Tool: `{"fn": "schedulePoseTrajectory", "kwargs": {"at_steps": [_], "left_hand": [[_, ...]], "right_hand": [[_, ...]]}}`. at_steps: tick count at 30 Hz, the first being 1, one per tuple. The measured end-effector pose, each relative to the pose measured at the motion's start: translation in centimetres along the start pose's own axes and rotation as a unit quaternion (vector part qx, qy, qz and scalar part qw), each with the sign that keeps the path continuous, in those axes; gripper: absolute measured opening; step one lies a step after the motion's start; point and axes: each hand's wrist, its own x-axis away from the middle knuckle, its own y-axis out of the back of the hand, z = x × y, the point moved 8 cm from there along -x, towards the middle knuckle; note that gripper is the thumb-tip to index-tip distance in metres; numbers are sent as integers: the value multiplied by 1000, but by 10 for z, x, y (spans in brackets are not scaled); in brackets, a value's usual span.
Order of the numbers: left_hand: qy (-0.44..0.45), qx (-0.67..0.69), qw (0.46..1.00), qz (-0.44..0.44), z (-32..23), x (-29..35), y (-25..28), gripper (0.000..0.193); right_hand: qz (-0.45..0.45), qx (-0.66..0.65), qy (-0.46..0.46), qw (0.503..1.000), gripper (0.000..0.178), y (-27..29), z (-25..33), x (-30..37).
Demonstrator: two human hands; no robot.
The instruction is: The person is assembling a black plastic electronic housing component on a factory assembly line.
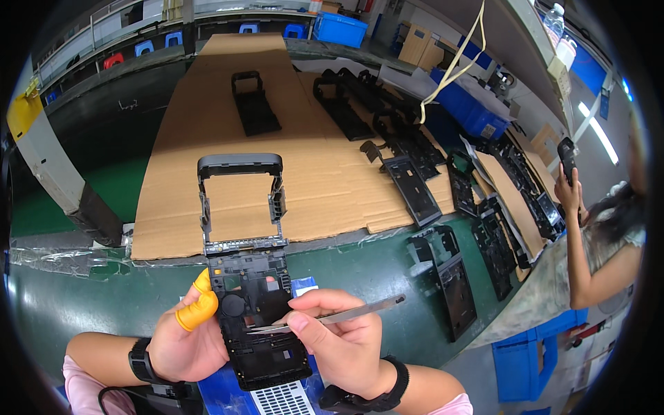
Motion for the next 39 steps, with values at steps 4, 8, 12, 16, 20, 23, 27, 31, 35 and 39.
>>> {"fn": "schedulePoseTrajectory", "kwargs": {"at_steps": [4,8,12,16,20,23,27,31,35,39], "left_hand": [[16,5,1000,-2,4,-1,-3,42],[-4,-4,1000,5,-2,6,-2,42],[12,10,1000,2,4,-3,3,43],[-4,-2,1000,-10,2,4,3,45],[-5,-6,1000,-5,4,2,3,46],[-27,-59,998,-26,1,4,2,44],[-27,-56,998,-26,1,5,2,44],[-23,-57,998,-34,1,5,3,44],[-30,-58,997,-30,2,4,4,44],[-32,-59,997,-25,2,3,3,45]], "right_hand": [[4,-13,9,1000,16,-1,1,-1],[14,-11,0,1000,16,-10,-3,-1],[-1,-1,-3,1000,17,-2,-3,-2],[5,-3,-3,1000,16,-7,-3,-1],[-7,10,-13,1000,15,-2,-5,-1],[-7,4,-15,1000,15,-2,-5,-1],[9,-5,2,1000,16,-4,-4,-1],[14,-2,4,1000,16,-5,-3,-1],[10,4,-1,1000,16,-3,-5,-1],[-1,12,2,1000,16,-1,-5,0]]}}
